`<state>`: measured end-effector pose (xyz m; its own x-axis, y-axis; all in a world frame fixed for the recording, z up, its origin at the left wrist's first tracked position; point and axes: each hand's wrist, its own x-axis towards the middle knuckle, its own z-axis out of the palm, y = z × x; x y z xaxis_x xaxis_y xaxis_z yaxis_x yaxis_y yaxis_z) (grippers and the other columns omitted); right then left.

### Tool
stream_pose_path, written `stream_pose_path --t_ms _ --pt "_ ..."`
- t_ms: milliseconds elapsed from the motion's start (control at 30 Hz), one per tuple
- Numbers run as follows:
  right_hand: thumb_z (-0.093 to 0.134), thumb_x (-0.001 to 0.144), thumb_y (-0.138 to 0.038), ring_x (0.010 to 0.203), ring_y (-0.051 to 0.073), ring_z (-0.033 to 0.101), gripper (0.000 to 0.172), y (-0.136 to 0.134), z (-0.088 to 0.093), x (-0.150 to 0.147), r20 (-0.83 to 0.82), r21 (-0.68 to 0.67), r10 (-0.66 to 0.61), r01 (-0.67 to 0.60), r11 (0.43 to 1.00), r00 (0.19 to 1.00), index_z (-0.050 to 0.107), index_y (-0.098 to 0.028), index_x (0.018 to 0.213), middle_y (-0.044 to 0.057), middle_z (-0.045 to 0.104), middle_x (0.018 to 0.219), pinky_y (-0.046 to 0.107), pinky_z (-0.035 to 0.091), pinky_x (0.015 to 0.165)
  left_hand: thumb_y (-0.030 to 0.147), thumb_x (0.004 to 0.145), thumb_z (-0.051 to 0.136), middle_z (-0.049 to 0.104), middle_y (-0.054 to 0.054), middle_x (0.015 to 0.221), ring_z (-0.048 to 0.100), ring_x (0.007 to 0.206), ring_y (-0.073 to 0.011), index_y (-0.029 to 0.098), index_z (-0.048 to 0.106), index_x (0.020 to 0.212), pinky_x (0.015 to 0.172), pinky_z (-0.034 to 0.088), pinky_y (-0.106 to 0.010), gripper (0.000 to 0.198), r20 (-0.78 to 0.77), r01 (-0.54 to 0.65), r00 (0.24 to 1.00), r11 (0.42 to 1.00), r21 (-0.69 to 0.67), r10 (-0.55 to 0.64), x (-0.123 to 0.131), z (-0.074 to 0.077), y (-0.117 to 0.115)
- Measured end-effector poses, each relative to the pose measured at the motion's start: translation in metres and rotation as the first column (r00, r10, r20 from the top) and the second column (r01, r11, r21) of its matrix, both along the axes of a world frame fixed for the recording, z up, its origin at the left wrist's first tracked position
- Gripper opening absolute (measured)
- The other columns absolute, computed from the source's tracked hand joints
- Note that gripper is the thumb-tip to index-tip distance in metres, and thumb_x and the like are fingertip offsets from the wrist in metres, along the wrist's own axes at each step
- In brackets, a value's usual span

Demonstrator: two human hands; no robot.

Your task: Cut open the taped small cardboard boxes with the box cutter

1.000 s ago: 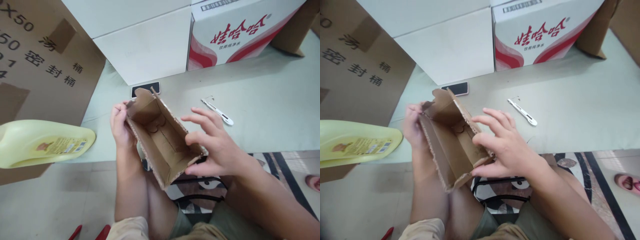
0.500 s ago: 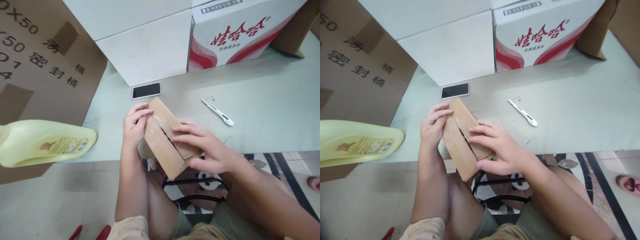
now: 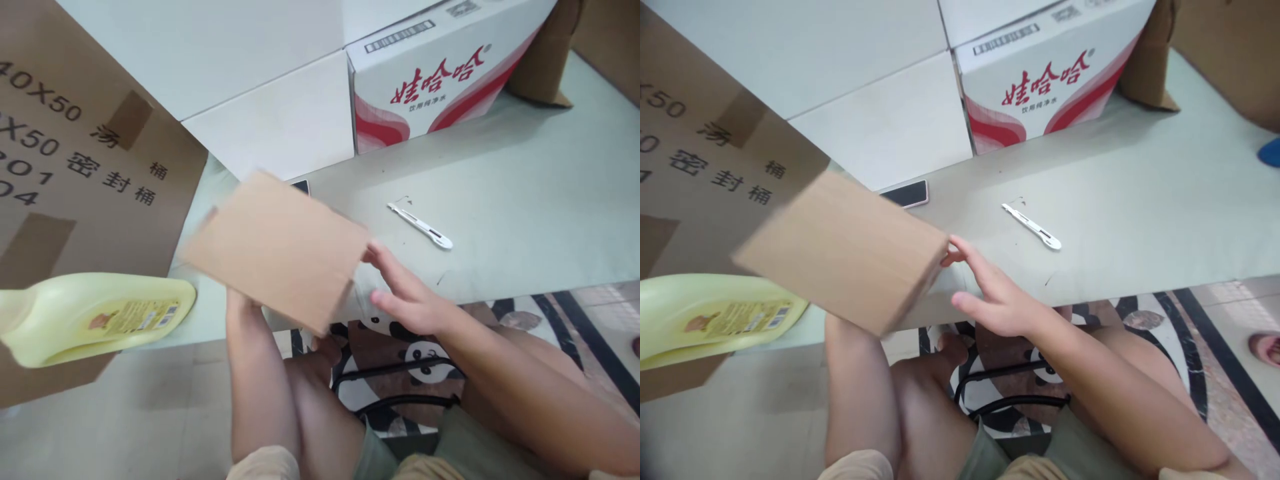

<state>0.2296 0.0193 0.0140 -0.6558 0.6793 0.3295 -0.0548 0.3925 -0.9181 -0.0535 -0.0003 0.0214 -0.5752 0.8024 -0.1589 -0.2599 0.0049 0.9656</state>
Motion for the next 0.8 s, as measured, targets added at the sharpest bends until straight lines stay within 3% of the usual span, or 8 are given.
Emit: stream_pose_path --t_ms 167,267,433,533,600,667,733,800 --pt "0.055 0.096 -0.050 0.150 0.033 0.030 0.071 0.004 0.000 -0.001 0.056 0.180 -0.139 0.127 0.975 0.989 0.029 -0.028 0.158 0.016 0.029 0.158 0.055 0.032 0.120 0.075 0.078 0.057 0.074 -0.012 0.108 0.061 0.123 -0.0349 0.018 0.072 0.102 0.096 0.055 -0.042 0.064 0.130 0.137 0.983 0.989 -0.046 -0.130 0.021 -0.012 0.002" --pt "0.057 0.095 -0.050 0.151 0.033 0.028 0.075 0.005 -0.001 -0.001 0.061 0.206 -0.144 0.129 0.970 0.988 0.027 -0.025 0.159 0.019 0.029 0.157 0.056 0.031 0.120 0.074 0.061 0.073 0.075 -0.012 0.103 0.061 0.123 -0.0387 0.019 0.073 0.102 0.099 0.054 -0.045 0.068 0.164 0.202 0.967 0.979 -0.022 -0.196 0.021 -0.022 -0.002" --pt "0.055 0.096 -0.044 0.139 0.028 0.047 0.053 0.006 -0.001 0.002 -0.049 0.189 -0.087 0.095 0.977 0.995 0.047 -0.025 0.145 0.015 0.048 0.147 0.048 0.044 0.113 0.063 0.058 0.079 0.075 -0.008 0.092 0.071 0.094 -0.0314 0.021 0.074 0.097 0.085 0.059 -0.042 0.057 0.171 0.193 0.964 0.979 0.066 -0.202 0.004 -0.034 -0.011" --pt "0.053 0.095 -0.035 0.113 0.024 0.064 0.030 0.019 -0.004 0.011 0.003 0.193 -0.305 0.299 0.934 0.952 0.062 -0.023 0.121 0.011 0.068 0.120 0.043 0.053 0.097 0.058 0.062 0.078 0.075 -0.005 0.087 0.071 0.081 -0.0246 0.023 0.075 0.092 0.073 0.060 -0.035 0.047 0.160 0.133 0.976 0.987 0.095 -0.147 0.000 -0.036 -0.011" --pt "0.053 0.092 -0.029 0.102 0.026 0.065 0.025 0.033 -0.009 0.022 0.216 0.244 -0.594 0.546 0.801 0.775 0.065 -0.020 0.112 0.012 0.070 0.108 0.044 0.052 0.092 0.059 0.064 0.077 0.075 -0.004 0.088 0.070 0.080 -0.0234 0.024 0.075 0.092 0.069 0.059 -0.033 0.045 0.160 0.097 0.980 0.989 0.116 -0.115 0.003 -0.036 -0.010" --pt "0.054 0.089 -0.027 0.104 0.032 0.062 0.031 0.048 -0.018 0.035 0.478 0.362 -0.732 0.651 0.668 0.485 0.065 -0.016 0.115 0.017 0.067 0.112 0.049 0.049 0.091 0.063 0.065 0.074 0.075 -0.004 0.090 0.071 0.084 -0.0249 0.024 0.075 0.093 0.071 0.060 -0.035 0.048 0.155 0.083 0.983 0.988 0.131 -0.103 0.009 -0.033 -0.011" --pt "0.055 0.088 -0.030 0.110 0.037 0.058 0.038 0.062 -0.029 0.047 0.665 0.438 -0.698 0.618 0.652 0.265 0.063 -0.014 0.122 0.020 0.063 0.119 0.050 0.047 0.089 0.067 0.067 0.070 0.075 -0.005 0.093 0.071 0.094 -0.0285 0.024 0.075 0.097 0.079 0.060 -0.039 0.052 0.139 0.089 0.984 0.986 0.141 -0.109 0.014 -0.029 -0.011" --pt "0.052 0.090 -0.032 0.108 0.036 0.057 0.035 0.071 -0.037 0.056 0.768 0.428 -0.615 0.571 0.700 0.178 0.064 -0.015 0.119 0.020 0.063 0.118 0.046 0.046 0.084 0.070 0.070 0.066 0.074 -0.007 0.097 0.068 0.106 -0.0324 0.024 0.074 0.104 0.088 0.058 -0.045 0.057 0.127 0.104 0.984 0.985 0.140 -0.122 0.017 -0.027 -0.012"
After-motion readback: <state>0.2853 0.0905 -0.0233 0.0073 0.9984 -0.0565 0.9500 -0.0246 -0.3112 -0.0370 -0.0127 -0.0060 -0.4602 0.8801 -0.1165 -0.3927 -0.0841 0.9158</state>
